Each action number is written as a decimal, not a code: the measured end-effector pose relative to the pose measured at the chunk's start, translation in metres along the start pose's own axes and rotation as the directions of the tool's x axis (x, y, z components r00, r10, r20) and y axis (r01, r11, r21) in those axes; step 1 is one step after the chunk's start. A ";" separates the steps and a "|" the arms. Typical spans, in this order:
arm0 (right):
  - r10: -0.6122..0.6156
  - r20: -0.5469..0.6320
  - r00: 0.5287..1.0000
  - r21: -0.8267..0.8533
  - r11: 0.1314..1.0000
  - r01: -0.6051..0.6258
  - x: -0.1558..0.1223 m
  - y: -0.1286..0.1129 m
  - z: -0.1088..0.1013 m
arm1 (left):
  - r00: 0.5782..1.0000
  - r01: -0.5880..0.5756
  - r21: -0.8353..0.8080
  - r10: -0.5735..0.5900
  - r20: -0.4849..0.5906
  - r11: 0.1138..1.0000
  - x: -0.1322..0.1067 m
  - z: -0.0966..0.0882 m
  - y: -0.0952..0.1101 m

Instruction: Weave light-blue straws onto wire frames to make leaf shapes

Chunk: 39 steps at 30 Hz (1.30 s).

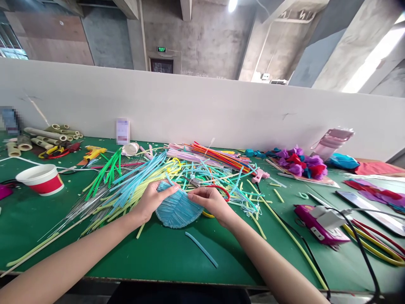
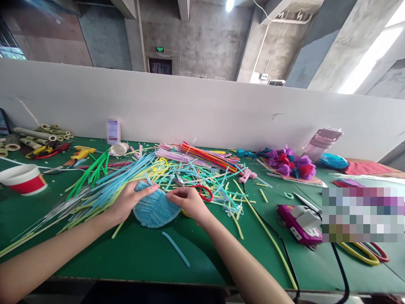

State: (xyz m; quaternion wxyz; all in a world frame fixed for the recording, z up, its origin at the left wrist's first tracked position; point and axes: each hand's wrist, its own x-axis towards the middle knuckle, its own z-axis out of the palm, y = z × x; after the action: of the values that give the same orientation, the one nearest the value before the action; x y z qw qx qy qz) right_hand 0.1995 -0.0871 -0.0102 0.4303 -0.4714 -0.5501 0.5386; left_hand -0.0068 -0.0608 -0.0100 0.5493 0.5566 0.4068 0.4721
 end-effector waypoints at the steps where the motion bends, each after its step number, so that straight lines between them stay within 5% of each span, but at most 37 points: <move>1: -0.010 -0.001 1.000 -0.013 1.000 0.010 0.000 0.000 -0.001 | 1.000 -0.014 -0.008 0.014 -0.026 1.000 0.001 0.000 -0.001; 5: -0.036 0.002 0.999 -0.019 0.999 0.036 0.001 0.001 -0.001 | 0.997 -0.045 -0.055 0.041 -0.063 0.998 0.002 -0.002 -0.003; 8: -0.055 0.001 0.998 -0.011 0.998 0.055 0.002 0.002 0.000 | 0.998 -0.047 -0.065 0.049 0.030 0.997 0.000 -0.002 0.001; 12: -0.108 -0.017 0.994 -0.032 0.994 0.107 0.003 0.003 0.001 | 0.987 0.087 -0.102 -0.071 0.146 0.991 -0.003 0.000 0.003; 24: -0.161 0.050 0.986 0.028 0.987 0.160 0.000 -0.001 0.005 | 0.993 0.093 -0.038 -0.090 0.078 0.995 -0.004 0.002 0.005; 39: -0.035 0.005 0.999 0.027 0.999 0.035 0.000 -0.002 0.008 | 0.998 -0.011 0.084 0.006 0.058 0.996 -0.011 0.008 0.006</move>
State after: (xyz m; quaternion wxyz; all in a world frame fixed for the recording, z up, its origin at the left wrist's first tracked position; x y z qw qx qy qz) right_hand 0.1914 -0.0889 -0.0085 0.4444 -0.4541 -0.5521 0.5399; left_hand -0.0014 -0.0736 -0.0045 0.5346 0.5944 0.4082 0.4407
